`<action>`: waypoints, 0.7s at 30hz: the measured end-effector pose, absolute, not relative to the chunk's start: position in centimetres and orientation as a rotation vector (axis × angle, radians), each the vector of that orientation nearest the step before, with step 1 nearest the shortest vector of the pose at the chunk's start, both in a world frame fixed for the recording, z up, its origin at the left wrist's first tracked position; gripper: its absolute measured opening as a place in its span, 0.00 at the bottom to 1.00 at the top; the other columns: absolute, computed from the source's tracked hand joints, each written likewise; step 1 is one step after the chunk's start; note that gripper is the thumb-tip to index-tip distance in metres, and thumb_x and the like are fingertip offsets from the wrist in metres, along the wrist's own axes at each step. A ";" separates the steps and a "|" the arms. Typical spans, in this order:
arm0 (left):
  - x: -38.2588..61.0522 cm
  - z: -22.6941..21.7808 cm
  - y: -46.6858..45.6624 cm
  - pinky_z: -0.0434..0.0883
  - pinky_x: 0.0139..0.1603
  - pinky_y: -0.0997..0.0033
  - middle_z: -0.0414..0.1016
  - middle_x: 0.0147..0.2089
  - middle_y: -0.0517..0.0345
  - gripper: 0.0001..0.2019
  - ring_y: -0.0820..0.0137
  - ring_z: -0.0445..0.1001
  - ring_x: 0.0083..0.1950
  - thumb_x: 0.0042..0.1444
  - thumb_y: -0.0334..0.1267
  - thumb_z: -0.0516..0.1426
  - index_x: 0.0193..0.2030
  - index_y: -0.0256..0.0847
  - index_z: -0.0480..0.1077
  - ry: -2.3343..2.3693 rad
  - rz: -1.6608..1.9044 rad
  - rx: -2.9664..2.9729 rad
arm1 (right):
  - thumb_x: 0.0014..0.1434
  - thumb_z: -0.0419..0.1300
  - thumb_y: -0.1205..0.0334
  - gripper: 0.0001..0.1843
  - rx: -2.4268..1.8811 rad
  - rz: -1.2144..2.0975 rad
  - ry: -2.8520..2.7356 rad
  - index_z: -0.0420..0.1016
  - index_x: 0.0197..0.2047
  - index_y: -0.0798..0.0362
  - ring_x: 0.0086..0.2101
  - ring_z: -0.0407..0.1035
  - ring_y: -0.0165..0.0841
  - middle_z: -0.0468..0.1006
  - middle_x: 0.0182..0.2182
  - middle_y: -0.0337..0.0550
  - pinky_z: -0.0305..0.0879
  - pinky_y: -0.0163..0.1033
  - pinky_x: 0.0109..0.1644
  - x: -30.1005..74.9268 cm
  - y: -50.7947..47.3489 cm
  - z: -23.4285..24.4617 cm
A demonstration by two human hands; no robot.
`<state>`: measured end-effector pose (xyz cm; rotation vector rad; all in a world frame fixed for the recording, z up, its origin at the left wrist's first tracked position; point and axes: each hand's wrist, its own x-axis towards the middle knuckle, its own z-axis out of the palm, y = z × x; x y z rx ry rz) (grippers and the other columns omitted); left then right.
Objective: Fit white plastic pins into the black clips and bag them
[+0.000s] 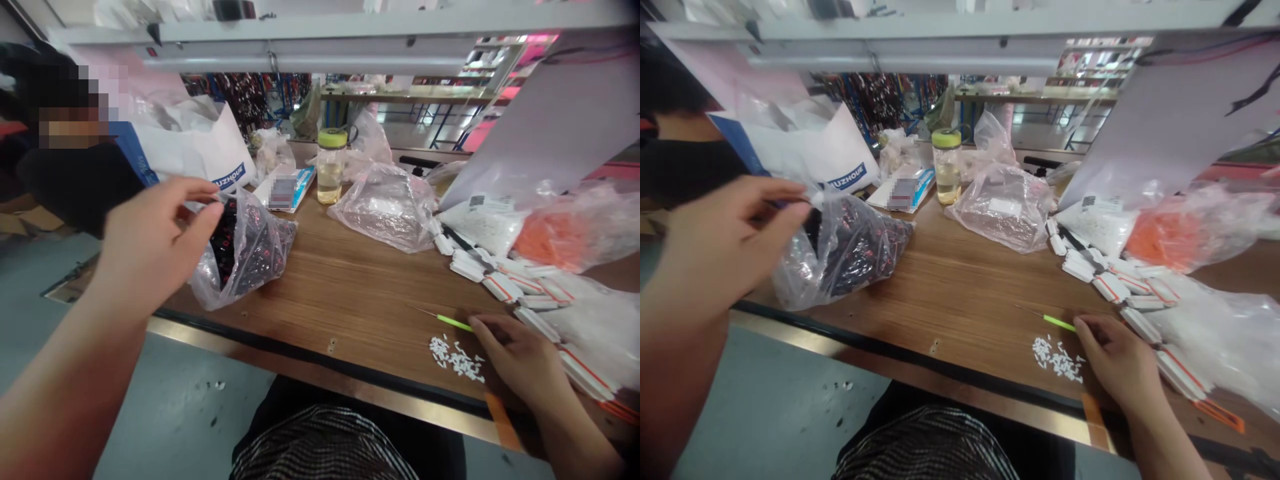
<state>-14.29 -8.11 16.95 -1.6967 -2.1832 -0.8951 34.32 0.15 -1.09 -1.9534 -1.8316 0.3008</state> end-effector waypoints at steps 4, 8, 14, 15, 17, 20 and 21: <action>-14.6 15.8 -7.9 0.66 0.59 0.47 0.78 0.54 0.65 0.20 0.51 0.74 0.57 0.62 0.56 0.47 0.56 0.66 0.72 -2.105 -0.917 -1.821 | 0.52 0.60 0.40 0.19 -1.958 0.312 -1.819 0.81 0.36 0.45 0.29 0.76 0.43 0.82 0.30 0.47 0.68 0.47 0.35 34.3 0.2 -1.1; -13.0 14.0 -10.5 0.54 0.68 0.39 0.78 0.54 0.63 0.20 0.46 0.69 0.62 0.47 0.59 0.60 0.47 0.65 0.76 -1.866 -0.666 -2.047 | 0.49 0.60 0.40 0.20 -1.968 0.342 -1.793 0.81 0.35 0.46 0.33 0.77 0.45 0.83 0.32 0.47 0.69 0.47 0.39 34.1 0.3 -1.0; -18.3 11.8 -7.7 0.61 0.66 0.52 0.76 0.55 0.62 0.13 0.57 0.69 0.62 0.59 0.51 0.56 0.30 0.49 0.77 -1.882 -0.764 -1.827 | 0.48 0.57 0.37 0.25 -2.006 0.347 -1.826 0.81 0.36 0.47 0.30 0.76 0.44 0.83 0.32 0.47 0.68 0.48 0.39 34.2 0.5 -1.0; -19.7 11.6 -6.6 0.61 0.66 0.55 0.74 0.59 0.61 0.13 0.57 0.67 0.63 0.58 0.51 0.57 0.31 0.47 0.77 -1.912 -0.839 -1.763 | 0.48 0.57 0.37 0.26 -2.011 0.341 -1.828 0.81 0.37 0.48 0.29 0.75 0.44 0.83 0.32 0.47 0.68 0.47 0.38 34.2 0.5 -1.0; -22.1 11.3 -4.4 0.59 0.68 0.57 0.68 0.66 0.60 0.12 0.57 0.65 0.66 0.54 0.50 0.61 0.33 0.44 0.78 -2.104 -0.961 -1.697 | 0.48 0.56 0.37 0.27 -2.012 0.331 -1.829 0.82 0.37 0.48 0.28 0.75 0.43 0.83 0.33 0.47 0.68 0.47 0.37 34.3 0.5 -1.2; -24.1 10.9 -1.6 0.68 0.60 0.64 0.71 0.64 0.59 0.13 0.61 0.73 0.58 0.48 0.47 0.66 0.37 0.40 0.79 -2.455 -1.383 -1.537 | 0.48 0.56 0.37 0.27 -2.019 0.330 -1.818 0.82 0.38 0.49 0.27 0.74 0.42 0.83 0.32 0.47 0.67 0.46 0.36 34.4 0.5 -1.4; -24.4 10.8 -0.9 0.71 0.55 0.66 0.76 0.58 0.58 0.15 0.63 0.76 0.52 0.46 0.45 0.67 0.39 0.40 0.79 -2.579 -1.534 -1.458 | 0.48 0.57 0.37 0.27 -2.020 0.330 -1.813 0.82 0.38 0.49 0.27 0.74 0.42 0.83 0.32 0.47 0.67 0.46 0.36 34.4 0.5 -1.5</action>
